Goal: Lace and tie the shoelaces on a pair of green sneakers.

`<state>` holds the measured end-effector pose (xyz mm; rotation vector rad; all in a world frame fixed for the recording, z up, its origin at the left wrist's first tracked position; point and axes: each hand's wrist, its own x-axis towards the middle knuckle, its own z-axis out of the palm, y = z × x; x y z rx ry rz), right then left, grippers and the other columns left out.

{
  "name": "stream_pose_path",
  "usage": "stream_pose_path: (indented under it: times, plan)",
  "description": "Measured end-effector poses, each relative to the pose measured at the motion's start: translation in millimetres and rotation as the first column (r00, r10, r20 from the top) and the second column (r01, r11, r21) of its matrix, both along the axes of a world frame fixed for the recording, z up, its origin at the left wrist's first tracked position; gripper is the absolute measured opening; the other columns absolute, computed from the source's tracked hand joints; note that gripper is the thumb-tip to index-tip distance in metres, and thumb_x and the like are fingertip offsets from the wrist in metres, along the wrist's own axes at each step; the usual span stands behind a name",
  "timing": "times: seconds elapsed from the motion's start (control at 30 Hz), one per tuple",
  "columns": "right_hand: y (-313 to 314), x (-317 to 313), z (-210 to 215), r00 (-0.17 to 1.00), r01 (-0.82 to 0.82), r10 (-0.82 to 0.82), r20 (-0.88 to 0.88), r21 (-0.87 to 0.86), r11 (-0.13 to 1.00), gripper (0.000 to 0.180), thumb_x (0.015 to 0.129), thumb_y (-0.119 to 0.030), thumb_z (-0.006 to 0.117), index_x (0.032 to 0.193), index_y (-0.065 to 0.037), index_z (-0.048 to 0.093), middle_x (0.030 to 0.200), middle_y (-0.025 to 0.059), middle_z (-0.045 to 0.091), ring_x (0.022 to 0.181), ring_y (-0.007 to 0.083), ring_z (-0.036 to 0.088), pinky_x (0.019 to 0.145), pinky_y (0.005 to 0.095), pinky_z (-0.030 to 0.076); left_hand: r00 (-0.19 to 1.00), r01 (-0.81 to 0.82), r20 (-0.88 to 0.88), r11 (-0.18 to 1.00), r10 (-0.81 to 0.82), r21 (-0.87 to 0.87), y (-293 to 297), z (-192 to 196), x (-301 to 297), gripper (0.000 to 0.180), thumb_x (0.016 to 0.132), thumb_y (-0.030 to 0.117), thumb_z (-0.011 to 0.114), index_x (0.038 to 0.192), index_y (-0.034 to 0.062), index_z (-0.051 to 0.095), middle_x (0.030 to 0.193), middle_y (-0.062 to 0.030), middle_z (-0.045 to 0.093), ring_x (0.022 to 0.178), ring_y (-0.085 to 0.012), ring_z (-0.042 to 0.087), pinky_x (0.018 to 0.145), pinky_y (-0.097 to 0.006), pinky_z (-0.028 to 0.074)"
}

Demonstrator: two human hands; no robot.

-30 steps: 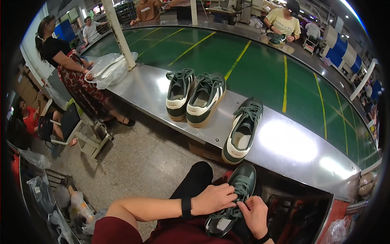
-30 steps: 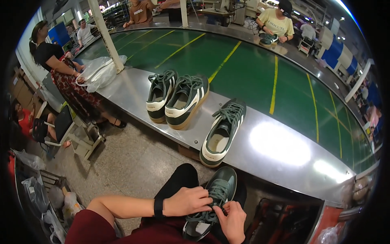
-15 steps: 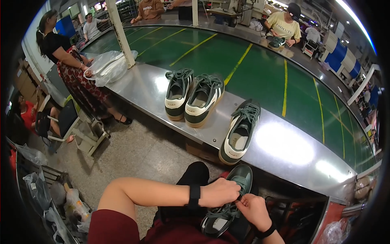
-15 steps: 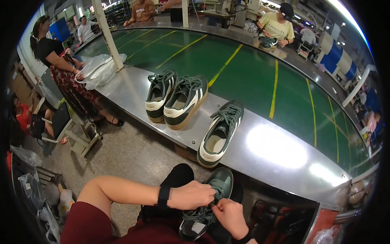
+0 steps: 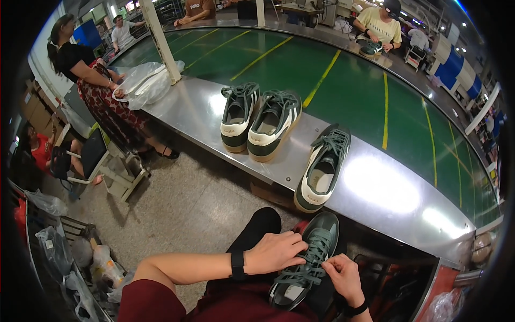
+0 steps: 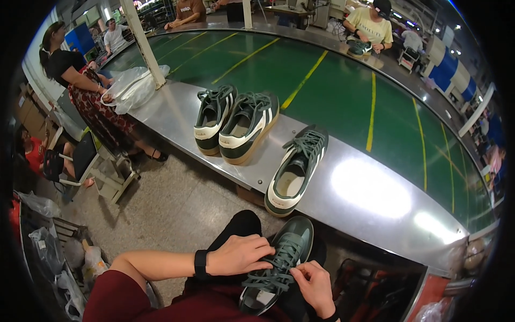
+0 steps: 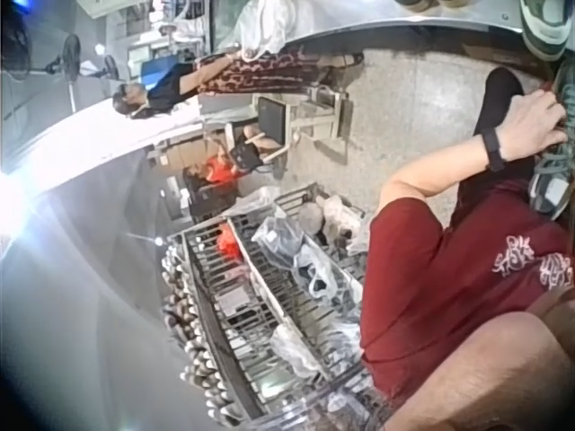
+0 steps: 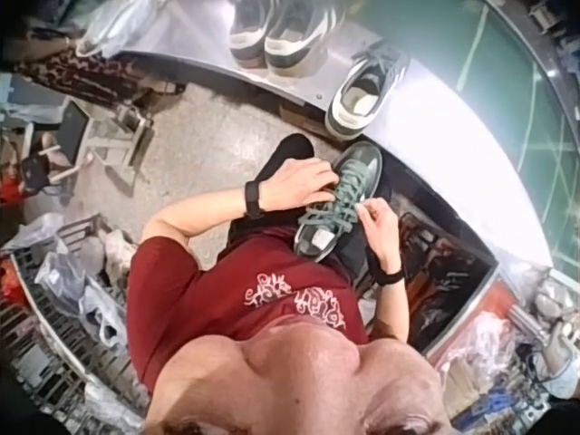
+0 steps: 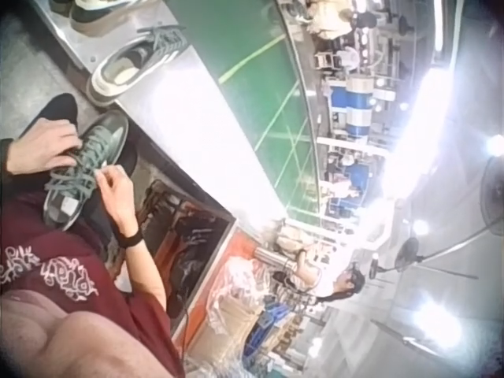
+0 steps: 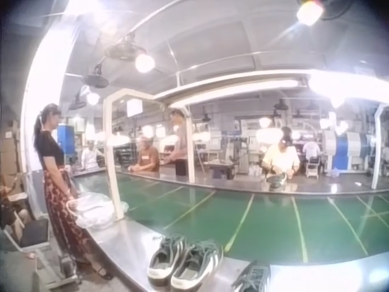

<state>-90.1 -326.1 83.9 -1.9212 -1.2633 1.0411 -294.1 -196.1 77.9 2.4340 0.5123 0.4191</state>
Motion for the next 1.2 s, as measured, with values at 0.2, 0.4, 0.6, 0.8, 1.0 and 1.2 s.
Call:
stream_pose_path:
  times: [0.2, 0.4, 0.6, 0.8, 1.0, 1.2]
  plan:
    - [-4.5, -26.2, 3.3, 0.972, -0.065, 0.004, 0.237, 0.255, 0.965, 0.01, 0.081, -0.008, 0.071, 0.08, -0.002, 0.063, 0.074, 0.0104, 0.054, 0.068, 0.026, 0.056, 0.06, 0.0347, 0.045, 0.998, -0.053, 0.035, 0.996, 0.055, -0.066, -8.9, -2.7, -3.4, 0.059, 0.076, 0.042, 0.073, 0.118, 0.0052, 0.054, 0.103, -0.0097, 0.06, 0.097, -0.0297, 0.057, 0.081, -0.039, 0.049]
    - [-5.5, -44.4, -0.3, 0.901, -0.116, -0.078, 0.427, 0.409, 0.905, 0.019, 0.073, -0.005, 0.074, 0.088, -0.004, 0.062, 0.087, 0.0093, 0.054, 0.076, 0.0277, 0.055, 0.065, 0.0365, 0.047, 0.984, -0.18, -0.055, 0.914, 0.172, -0.363, -4.5, 2.8, -13.6, 0.07, 0.07, 0.021, 0.083, 0.129, 0.006, 0.048, 0.11, -0.0118, 0.061, 0.101, -0.0265, 0.059, 0.085, -0.036, 0.049]
    - [-13.1, -44.4, -3.5, 0.91, -0.103, -0.073, 0.407, 0.394, 0.913, 0.018, 0.074, -0.004, 0.074, 0.088, -0.003, 0.063, 0.086, 0.0103, 0.054, 0.075, 0.0278, 0.055, 0.065, 0.0353, 0.047, 0.978, -0.203, -0.057, 0.848, 0.201, -0.489, -4.5, -2.6, -1.5, 0.037, 0.075, 0.022, 0.078, 0.101, 0.0033, 0.06, 0.099, -0.0101, 0.06, 0.094, -0.0279, 0.057, 0.083, -0.037, 0.046]
    - [-3.3, -18.7, -6.9, 0.778, 0.29, -0.318, -0.542, -0.139, 0.947, 0.019, 0.09, -0.016, 0.065, 0.086, 0.002, 0.064, 0.085, 0.0031, 0.058, 0.078, 0.0083, 0.054, 0.068, 0.0251, 0.044, 0.999, -0.037, -0.011, 0.831, 0.037, -0.555, 2.4, -3.6, 3.5, 0.017, 0.078, 0.011, 0.072, 0.078, 0.0051, 0.057, 0.093, -0.0063, 0.054, 0.09, -0.0204, 0.054, 0.082, -0.03, 0.043]
    - [13.1, -17.0, 4.6, 0.956, 0.035, -0.111, -0.272, -0.271, 0.962, 0.03, 0.093, -0.022, 0.061, 0.077, 0.003, 0.062, 0.065, -0.0019, 0.054, 0.062, 0.0061, 0.044, 0.056, 0.0261, 0.038, 0.991, -0.072, -0.131, 0.797, -0.009, -0.6, 7.1, -10.1, 6.9, 0.026, 0.083, 0.014, 0.07, 0.071, 0.0046, 0.05, 0.08, -0.0018, 0.047, 0.075, -0.0144, 0.045, 0.068, -0.029, 0.038]
    - [3.8, -25.0, -24.8, 0.572, 0.304, -0.279, -0.772, -0.116, 0.946, 0.033, 0.098, -0.024, 0.053, 0.071, -0.005, 0.053, 0.066, -0.0053, 0.043, 0.063, 0.0051, 0.033, 0.058, 0.0233, 0.029, 0.979, 0.058, 0.077, 0.104, 0.186, -0.993, 5.2, -40.3, 2.6, 0.031, 0.091, 0.013, 0.063, 0.065, 0.0051, 0.047, 0.08, 0.0029, 0.039, 0.071, -0.0069, 0.038, 0.064, -0.025, 0.033]
